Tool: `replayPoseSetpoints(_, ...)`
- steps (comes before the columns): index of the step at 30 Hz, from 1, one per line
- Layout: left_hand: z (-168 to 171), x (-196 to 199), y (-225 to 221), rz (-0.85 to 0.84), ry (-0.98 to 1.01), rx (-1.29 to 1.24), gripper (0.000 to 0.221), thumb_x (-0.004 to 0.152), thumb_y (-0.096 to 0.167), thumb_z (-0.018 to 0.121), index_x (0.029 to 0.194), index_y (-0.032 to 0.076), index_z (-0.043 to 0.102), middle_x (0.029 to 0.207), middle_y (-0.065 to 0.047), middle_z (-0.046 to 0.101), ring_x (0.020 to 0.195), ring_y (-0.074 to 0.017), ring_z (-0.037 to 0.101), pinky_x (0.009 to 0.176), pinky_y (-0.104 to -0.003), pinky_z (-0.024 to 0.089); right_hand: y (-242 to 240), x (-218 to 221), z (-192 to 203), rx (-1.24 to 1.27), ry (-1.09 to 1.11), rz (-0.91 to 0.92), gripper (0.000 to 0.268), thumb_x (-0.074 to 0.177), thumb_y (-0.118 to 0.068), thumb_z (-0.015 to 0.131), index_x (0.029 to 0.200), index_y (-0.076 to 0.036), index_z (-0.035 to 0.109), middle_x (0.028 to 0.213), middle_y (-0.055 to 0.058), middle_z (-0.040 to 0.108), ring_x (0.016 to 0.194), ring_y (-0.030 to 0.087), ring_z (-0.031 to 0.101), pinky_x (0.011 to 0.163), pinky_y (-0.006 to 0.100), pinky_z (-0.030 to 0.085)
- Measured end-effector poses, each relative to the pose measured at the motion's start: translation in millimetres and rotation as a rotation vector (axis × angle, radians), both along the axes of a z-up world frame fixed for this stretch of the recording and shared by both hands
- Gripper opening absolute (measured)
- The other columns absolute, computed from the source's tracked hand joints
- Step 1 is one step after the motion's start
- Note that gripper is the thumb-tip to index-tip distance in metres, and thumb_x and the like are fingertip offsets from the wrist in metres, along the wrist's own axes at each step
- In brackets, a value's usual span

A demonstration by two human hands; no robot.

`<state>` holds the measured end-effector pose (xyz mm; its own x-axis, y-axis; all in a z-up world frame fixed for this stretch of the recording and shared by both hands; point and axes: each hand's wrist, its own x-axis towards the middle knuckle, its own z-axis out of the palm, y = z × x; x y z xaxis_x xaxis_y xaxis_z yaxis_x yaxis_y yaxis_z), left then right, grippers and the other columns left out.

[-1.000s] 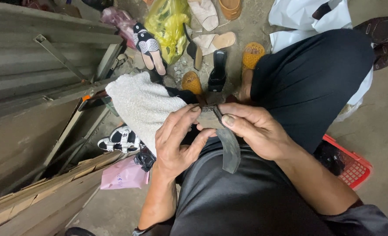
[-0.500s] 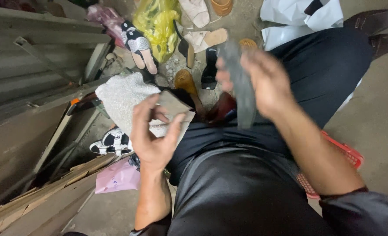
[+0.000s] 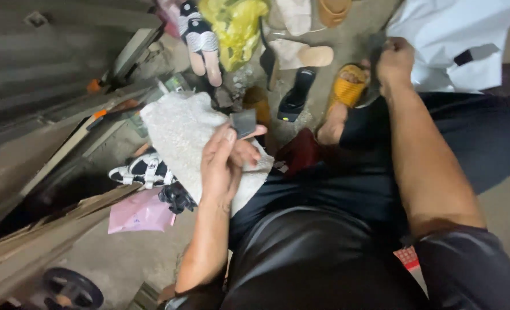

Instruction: Cutting a piece of rubber material using a hand knife, likely for shoe repair purposes.

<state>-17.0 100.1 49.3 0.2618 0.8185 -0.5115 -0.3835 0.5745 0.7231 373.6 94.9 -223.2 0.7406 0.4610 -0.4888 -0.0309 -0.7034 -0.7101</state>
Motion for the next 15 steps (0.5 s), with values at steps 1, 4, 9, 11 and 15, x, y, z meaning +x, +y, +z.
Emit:
replayPoseSetpoints(1, -0.2, -0.1, 0.7, 0.016, 0.007, -0.001, 0.041, 0.102, 0.021, 0.060, 0.126, -0.012, 0.060, 0.113, -0.032, 0.072, 0.059, -0.0218, 0.067, 0.051, -0.025, 0.054, 1.1, -8.9, 10.6, -0.001, 0.007, 0.016, 0.023, 0.099, -0.022, 0.048, 0.103, -0.019, 0.071, 0.087, 0.003, 0.070, 0.066, 0.016, 0.075, 0.052, 0.032, 0.064)
replayPoseSetpoints(4, -3.7, 8.4, 8.5, -0.031, -0.133, -0.038, 0.047, 0.106, 0.031, 0.053, 0.114, -0.014, 0.064, 0.111, -0.030, 0.073, 0.057, -0.0253, 0.066, 0.051, -0.029, 0.054, 10.4, -28.5, 56.6, -0.065, -0.192, 0.271, 0.034, 0.101, -0.030, 0.052, 0.130, -0.014, 0.059, 0.119, 0.014, 0.066, 0.107, 0.031, 0.063, 0.088, 0.040, 0.048)
replayPoseSetpoints(9, -9.9, 18.9, 11.6, -0.068, -0.356, -0.047, 0.050, 0.111, 0.031, 0.046, 0.122, -0.015, 0.062, 0.120, -0.034, 0.069, 0.067, -0.0270, 0.070, 0.051, -0.031, 0.054, 26.7, -126.4, 262.7, 0.166, 0.321, 0.508, 0.049, 0.095, -0.057, 0.056, 0.126, -0.020, 0.064, 0.122, -0.002, 0.073, 0.104, 0.014, 0.073, 0.108, 0.039, 0.050)
replayPoseSetpoints(11, -6.2, 23.1, 10.9, -0.084, -0.365, -0.067, 0.048, 0.110, 0.031, 0.047, 0.130, -0.012, 0.057, 0.122, -0.034, 0.069, 0.072, -0.0305, 0.072, 0.052, -0.031, 0.054, 11.8, -147.9, 285.2, 0.330, 0.346, 0.673, 0.044, 0.098, -0.045, 0.056, 0.130, -0.014, 0.063, 0.129, 0.004, 0.070, 0.114, 0.017, 0.069, 0.108, 0.038, 0.051)
replayPoseSetpoints(15, -1.8, 32.1, -3.0, -0.115, -0.283, -0.006, 0.037, 0.107, 0.030, 0.058, 0.131, 0.003, 0.057, 0.116, -0.030, 0.071, 0.082, -0.0368, 0.076, 0.048, -0.032, 0.052, -14.7, -190.7, 289.6, 0.656, 0.414, 0.603, 0.018, 0.102, -0.006, 0.067, 0.119, -0.002, 0.066, 0.124, 0.014, 0.072, 0.109, 0.018, 0.072, 0.098, 0.029, 0.061)
